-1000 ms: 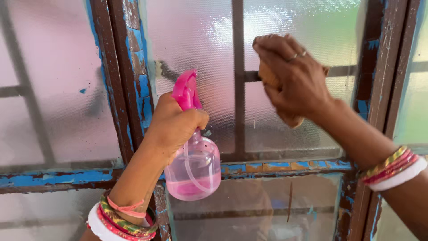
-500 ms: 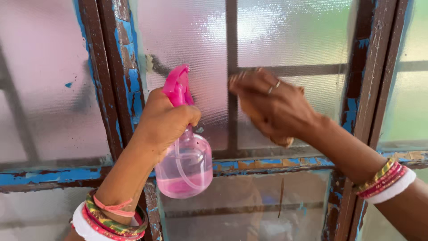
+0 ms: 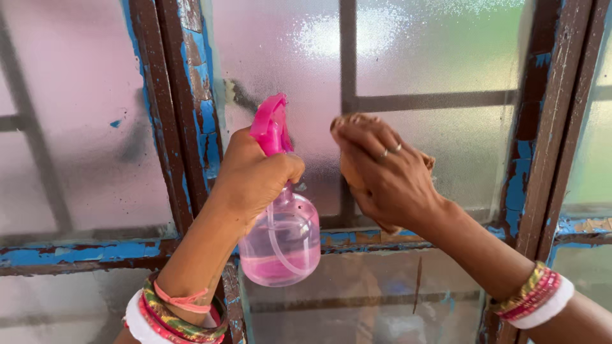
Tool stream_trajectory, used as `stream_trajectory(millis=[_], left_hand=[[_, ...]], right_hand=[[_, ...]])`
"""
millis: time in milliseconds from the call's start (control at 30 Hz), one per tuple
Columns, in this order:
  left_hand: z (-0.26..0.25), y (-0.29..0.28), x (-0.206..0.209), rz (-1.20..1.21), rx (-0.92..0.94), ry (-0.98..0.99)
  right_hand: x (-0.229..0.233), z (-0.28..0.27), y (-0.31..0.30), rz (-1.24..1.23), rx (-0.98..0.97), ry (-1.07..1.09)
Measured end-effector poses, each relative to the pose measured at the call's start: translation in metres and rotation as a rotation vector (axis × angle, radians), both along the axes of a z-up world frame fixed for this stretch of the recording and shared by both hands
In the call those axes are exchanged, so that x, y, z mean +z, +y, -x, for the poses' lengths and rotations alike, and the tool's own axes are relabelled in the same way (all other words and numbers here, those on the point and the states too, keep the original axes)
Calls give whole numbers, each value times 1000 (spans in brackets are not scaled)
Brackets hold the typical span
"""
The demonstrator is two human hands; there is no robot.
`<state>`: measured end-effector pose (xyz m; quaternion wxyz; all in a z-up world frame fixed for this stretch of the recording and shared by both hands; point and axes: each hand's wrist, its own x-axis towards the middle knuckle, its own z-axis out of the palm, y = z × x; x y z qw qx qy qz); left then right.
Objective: The person wipes a window pane and its frame with a cloth while holding a spray bottle.
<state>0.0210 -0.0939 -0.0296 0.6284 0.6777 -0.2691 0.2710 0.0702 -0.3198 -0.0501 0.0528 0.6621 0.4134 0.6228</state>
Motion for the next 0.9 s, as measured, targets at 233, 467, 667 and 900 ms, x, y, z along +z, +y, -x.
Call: stream_trajectory(millis=[233, 467, 667, 900], left_hand=[[2, 5, 1, -1, -42, -2], [8, 14, 5, -70, -5, 33], [27, 35, 4, -43, -32, 38], [60, 68, -2, -13, 12, 33]], right_hand=[[16, -9, -32, -135, -83, 185], [22, -16, -32, -480, -72, 13], [24, -15, 21, -469, -16, -4], [12, 7, 127, -276, 123, 14]])
